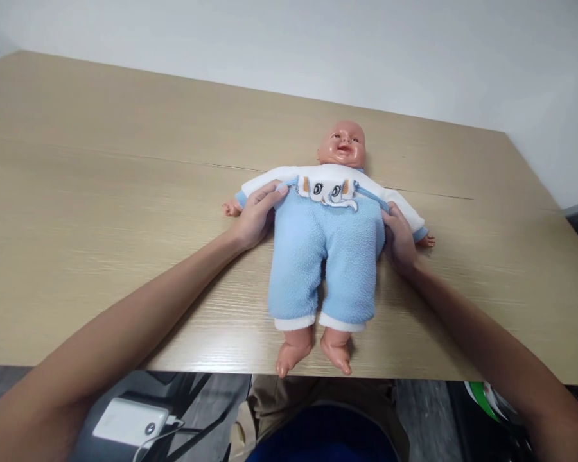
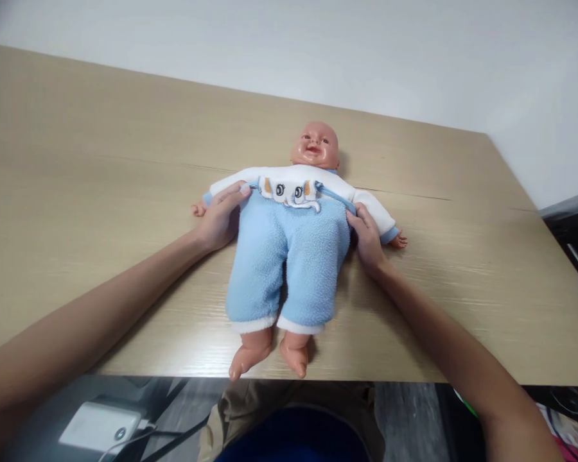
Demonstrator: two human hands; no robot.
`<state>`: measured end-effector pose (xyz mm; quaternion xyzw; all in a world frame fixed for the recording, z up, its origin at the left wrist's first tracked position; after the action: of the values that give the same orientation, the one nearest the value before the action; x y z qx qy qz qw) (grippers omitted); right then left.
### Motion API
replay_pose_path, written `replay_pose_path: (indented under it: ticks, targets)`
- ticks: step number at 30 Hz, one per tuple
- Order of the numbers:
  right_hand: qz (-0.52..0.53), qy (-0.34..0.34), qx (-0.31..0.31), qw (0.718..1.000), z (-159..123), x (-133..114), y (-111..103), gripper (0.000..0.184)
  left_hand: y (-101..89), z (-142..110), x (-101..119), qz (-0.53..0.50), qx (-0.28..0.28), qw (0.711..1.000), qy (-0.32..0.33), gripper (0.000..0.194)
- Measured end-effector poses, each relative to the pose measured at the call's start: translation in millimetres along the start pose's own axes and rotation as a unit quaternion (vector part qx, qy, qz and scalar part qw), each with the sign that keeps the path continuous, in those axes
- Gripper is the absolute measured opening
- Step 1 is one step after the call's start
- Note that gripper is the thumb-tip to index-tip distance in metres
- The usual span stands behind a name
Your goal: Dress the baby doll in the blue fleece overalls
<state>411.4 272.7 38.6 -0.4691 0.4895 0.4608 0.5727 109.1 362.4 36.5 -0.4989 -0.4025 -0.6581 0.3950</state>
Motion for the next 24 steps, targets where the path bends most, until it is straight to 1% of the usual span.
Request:
replay_pose_path:
  ticks: [3,6,11,14,16,18,21,23,24]
  targets:
    - [-0.05,-0.026,0.013,0.998,-3.8,-5.3,-2.3,0.032,0.4,-1.1,2.2,0.04,0.002,0.999,0.025,0.06]
    - [-0.061,-0.027,-0.003,0.998,-0.7,-12.8,-4.8,0.031,0.9,-3.0,6.4,0.092,0.009,0.994,0.051,0.063]
    - [-0.016,-0.012,-0.037,0.999,23.7,-30.3,-5.0,0.035,1.4,-4.4,10.9,0.144,0.063,0.984,0.088,0.067]
    - [-0.035,-0.046,-0.037,0.998,41.7,-50.9,5.4,0.033,2.4,-6.0,10.7,0.156,0.086,0.977,0.117,0.063]
    - [-0.087,-0.091,-0.031,0.992,53.2,-70.2,19.2,0.031,2.5,-8.0,9.8,0.166,0.092,0.972,0.137,0.06]
    - [-0.157,-0.142,-0.046,0.976,64.8,-91.6,39.2,0.025,1.3,-10.9,9.6,0.184,0.097,0.964,0.167,0.054]
    - [-0.273,-0.184,-0.129,0.935,84.5,-117.4,77.2,0.015,-2.1,-15.6,12.1,0.245,0.113,0.937,0.222,0.043]
    - [-0.34,-0.191,-0.198,0.899,100.6,-124.1,103.5,0.009,-4.1,-18.0,14.7,0.286,0.118,0.918,0.25,0.039]
    - [-0.361,-0.19,-0.235,0.883,109.5,-123.4,116.3,0.008,-4.7,-18.7,15.8,0.298,0.115,0.912,0.258,0.038]
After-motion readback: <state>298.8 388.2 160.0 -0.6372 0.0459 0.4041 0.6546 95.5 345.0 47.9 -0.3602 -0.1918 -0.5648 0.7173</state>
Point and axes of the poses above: each hand's wrist, its own z-axis towards the middle knuckle, its own y-axis out of the palm, x = y × z, the point moved 2 cm from there along z, towards the middle knuckle, and after that the axes turned 2 degrees about -x, right-handed, at the moved point
